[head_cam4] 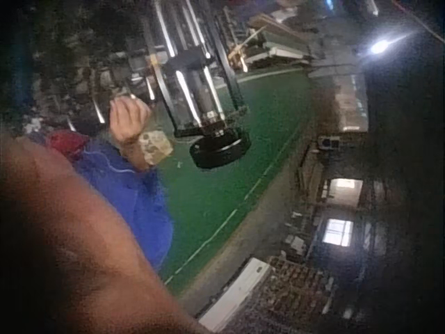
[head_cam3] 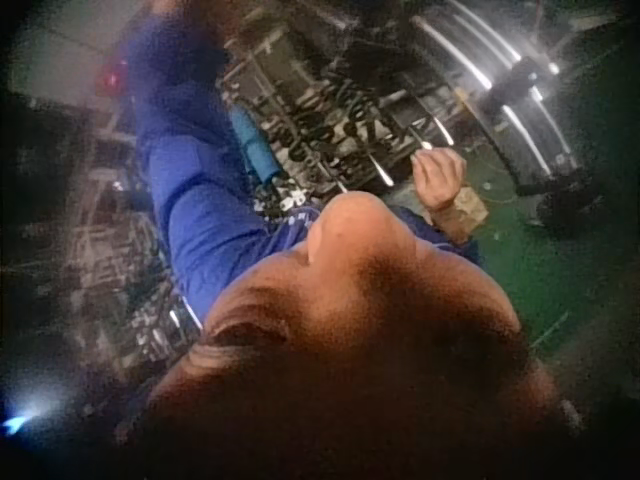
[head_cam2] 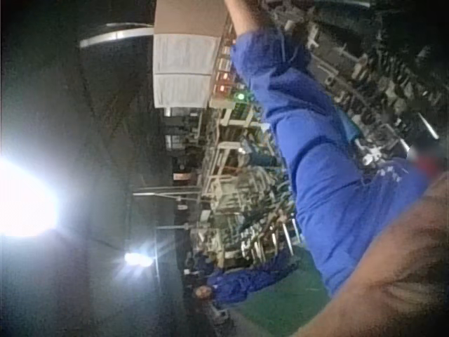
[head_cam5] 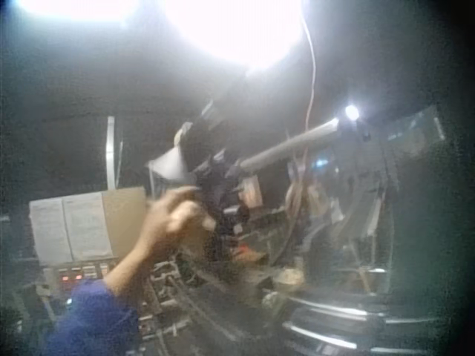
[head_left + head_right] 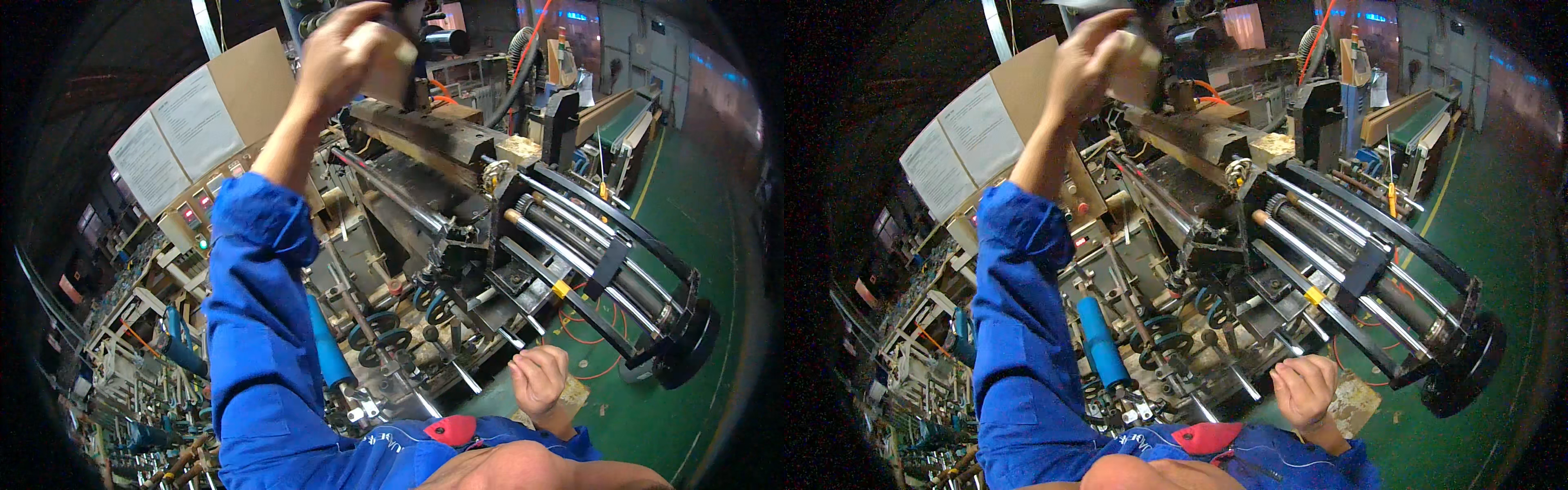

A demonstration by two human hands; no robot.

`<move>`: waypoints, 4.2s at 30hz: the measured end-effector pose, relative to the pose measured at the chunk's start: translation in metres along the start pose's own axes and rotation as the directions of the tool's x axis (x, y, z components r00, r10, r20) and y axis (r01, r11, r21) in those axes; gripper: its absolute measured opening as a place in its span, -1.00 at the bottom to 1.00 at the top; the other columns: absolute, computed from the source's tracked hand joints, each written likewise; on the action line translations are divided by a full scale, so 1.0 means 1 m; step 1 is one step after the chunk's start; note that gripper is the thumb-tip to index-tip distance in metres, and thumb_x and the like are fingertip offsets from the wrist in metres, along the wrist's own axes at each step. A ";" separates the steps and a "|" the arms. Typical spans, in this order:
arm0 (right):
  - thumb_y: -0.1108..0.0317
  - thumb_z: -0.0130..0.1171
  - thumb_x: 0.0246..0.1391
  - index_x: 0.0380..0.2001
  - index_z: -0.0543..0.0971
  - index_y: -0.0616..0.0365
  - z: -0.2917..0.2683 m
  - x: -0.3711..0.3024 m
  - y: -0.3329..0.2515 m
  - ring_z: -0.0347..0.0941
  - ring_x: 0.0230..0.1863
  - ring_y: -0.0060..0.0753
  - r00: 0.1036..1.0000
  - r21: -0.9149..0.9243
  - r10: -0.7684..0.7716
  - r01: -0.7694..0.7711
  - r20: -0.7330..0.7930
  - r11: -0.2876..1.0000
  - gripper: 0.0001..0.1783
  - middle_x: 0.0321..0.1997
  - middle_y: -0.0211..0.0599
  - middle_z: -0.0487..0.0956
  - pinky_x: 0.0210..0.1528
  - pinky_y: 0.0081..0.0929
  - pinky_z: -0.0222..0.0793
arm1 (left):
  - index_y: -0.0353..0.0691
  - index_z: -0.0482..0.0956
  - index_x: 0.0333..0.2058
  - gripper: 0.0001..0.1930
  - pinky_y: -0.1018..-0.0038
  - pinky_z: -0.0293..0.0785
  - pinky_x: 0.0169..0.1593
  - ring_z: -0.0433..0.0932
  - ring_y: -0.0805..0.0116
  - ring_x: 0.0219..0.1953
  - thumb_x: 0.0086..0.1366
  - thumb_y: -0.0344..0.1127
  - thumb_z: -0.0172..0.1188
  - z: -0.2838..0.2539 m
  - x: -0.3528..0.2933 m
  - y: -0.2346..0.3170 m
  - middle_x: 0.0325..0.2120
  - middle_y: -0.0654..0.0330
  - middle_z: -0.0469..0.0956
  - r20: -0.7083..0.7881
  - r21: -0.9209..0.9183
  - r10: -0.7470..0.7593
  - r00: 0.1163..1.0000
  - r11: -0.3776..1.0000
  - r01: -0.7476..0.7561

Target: The person folds a large sheet of light-colored material, then walks to a machine and uses a small metal tool to adjust components on the machine's rollers and guides. The person repeatedly inserts and removes the tool while making small adjustments.

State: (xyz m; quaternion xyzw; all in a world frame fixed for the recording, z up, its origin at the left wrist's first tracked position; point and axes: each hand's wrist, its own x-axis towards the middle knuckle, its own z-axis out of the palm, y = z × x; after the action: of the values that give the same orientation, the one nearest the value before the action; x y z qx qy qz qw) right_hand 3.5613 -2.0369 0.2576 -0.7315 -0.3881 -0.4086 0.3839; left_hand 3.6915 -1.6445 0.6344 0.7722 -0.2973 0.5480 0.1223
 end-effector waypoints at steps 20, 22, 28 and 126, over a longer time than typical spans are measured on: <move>0.49 0.49 -0.05 -0.21 0.68 0.14 -0.005 -0.006 -0.013 0.47 -0.30 -0.16 0.995 0.081 0.032 -0.040 0.093 0.996 -0.71 -0.28 -0.27 0.55 -0.28 -0.29 0.40 | -0.15 0.68 -0.15 -0.56 0.16 0.62 0.11 0.71 0.15 -0.16 0.45 0.14 0.16 0.053 0.053 0.119 -0.26 0.02 0.71 0.519 0.258 0.302 0.800 0.837 -0.483; 0.47 0.52 -0.08 -0.23 0.71 0.14 0.000 0.003 -0.016 0.51 -0.34 -0.21 0.991 0.218 0.072 -0.094 0.110 0.971 -0.71 -0.29 -0.28 0.60 -0.32 -0.33 0.43 | -0.14 0.68 -0.11 -0.73 0.31 0.57 -0.02 0.67 0.20 -0.19 0.40 -0.08 0.25 0.022 0.021 0.110 -0.24 0.04 0.70 0.368 0.316 0.461 0.807 0.754 -0.575; 0.56 0.48 0.01 -0.22 0.72 0.23 0.030 0.054 -0.031 0.64 -0.26 -0.28 0.962 0.758 0.188 -0.271 0.197 0.594 -0.77 -0.24 -0.14 0.68 -0.21 -0.43 0.58 | -0.25 0.69 -0.29 -0.92 0.36 0.57 -0.21 0.65 0.23 -0.31 0.35 -0.37 0.31 -0.030 -0.150 0.175 -0.37 0.15 0.67 0.549 -0.156 -0.212 0.808 0.924 0.349; 0.58 0.23 0.24 0.08 0.61 0.27 0.315 0.199 -0.063 0.51 0.14 -0.25 0.685 0.933 0.709 -0.121 -0.169 0.340 -0.67 0.11 -0.12 0.63 0.25 -0.29 0.37 | -0.17 0.65 -0.21 -0.78 0.26 0.54 -0.02 0.56 0.13 -0.08 0.12 -0.43 0.32 -0.002 -0.101 0.019 -0.20 0.19 0.61 0.774 0.207 0.076 0.628 0.908 -0.365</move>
State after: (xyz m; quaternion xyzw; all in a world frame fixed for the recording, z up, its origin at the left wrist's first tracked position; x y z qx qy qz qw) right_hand 3.6726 -1.6845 0.3340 -0.3522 -0.1946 -0.2239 0.8877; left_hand 3.6567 -1.6255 0.5402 0.8941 -0.3138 0.2336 -0.2180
